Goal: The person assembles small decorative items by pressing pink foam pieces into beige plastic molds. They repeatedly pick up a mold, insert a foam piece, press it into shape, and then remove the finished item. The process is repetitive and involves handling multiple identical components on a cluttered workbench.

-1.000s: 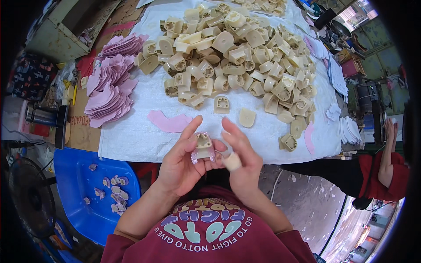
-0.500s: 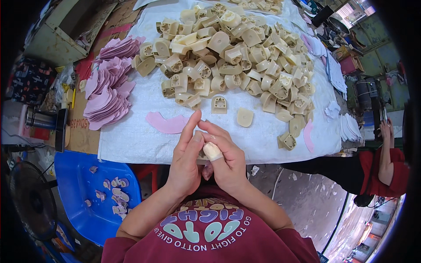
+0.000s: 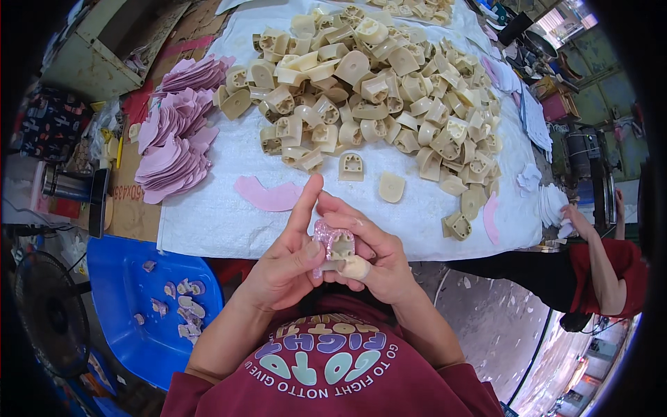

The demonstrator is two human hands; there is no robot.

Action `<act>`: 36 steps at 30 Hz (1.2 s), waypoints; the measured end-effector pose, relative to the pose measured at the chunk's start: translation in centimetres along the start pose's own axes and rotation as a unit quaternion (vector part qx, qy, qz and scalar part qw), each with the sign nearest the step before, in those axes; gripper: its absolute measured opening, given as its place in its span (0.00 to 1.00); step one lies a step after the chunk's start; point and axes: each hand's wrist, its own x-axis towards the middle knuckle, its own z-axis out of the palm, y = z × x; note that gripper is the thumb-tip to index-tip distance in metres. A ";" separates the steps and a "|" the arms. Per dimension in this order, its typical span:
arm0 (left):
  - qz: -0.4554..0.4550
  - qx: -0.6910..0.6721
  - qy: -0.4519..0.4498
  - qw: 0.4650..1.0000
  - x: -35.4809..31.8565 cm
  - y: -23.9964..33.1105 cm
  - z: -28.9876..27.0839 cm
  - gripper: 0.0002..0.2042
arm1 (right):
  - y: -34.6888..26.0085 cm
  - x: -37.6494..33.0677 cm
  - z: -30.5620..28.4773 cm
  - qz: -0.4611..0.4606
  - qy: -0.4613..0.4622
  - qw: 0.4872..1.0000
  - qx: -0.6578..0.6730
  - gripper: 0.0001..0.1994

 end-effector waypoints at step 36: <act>0.179 0.851 -0.053 0.491 -0.1 2.5 -1.0 0.30 | -0.1 -0.1 -1.4 0.083 0.064 0.982 -0.160 0.13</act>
